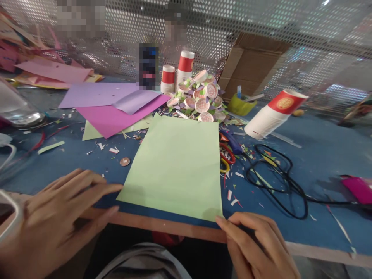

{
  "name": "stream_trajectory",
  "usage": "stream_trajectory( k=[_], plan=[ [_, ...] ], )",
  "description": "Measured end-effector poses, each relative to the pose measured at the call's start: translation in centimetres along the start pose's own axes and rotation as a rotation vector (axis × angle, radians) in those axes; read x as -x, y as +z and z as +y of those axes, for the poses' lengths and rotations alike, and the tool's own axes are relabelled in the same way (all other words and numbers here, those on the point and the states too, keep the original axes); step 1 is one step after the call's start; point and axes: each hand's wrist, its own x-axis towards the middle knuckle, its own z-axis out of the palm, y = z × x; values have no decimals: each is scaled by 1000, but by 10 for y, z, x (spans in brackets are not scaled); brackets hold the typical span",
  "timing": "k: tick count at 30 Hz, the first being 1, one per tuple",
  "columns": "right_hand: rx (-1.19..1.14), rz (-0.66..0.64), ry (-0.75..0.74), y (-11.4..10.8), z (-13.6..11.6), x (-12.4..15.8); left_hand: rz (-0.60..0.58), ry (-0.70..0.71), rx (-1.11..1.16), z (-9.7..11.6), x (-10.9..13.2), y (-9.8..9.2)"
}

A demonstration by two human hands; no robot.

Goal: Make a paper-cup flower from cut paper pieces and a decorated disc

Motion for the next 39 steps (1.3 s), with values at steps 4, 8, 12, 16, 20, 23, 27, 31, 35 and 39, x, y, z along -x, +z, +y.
stream_trajectory(
  k=[4, 8, 12, 16, 20, 23, 27, 31, 35, 39],
  plan=[
    [25, -17, 32, -1, 1, -10, -120, -53, -27, -10, -21, 8],
    [19, -29, 62, -3, 2, -15, -145, -103, 38, -8, -33, 16],
    [4, -15, 63, -3, 0, -19, -119, -106, 119, -5, -39, 20],
    [-5, 1, 84, -8, 1, -27, -58, -217, 240, -5, -38, 18],
    [29, 45, 115, -13, 9, -37, 20, -315, 222, -7, -33, 13],
    [64, 67, 134, -12, 16, -43, -5, -335, 208, -9, -32, 9],
    [103, 73, 104, -12, 23, -50, -4, -329, 206, -16, -33, 4],
    [146, 58, 53, -18, 29, -60, 68, -400, 135, -21, -30, 0],
    [178, 0, 82, -23, 37, -74, 104, -500, 76, -20, -25, -5],
    [158, -64, 132, -21, 46, -88, 94, -461, 123, -14, -21, -6]
  ],
)
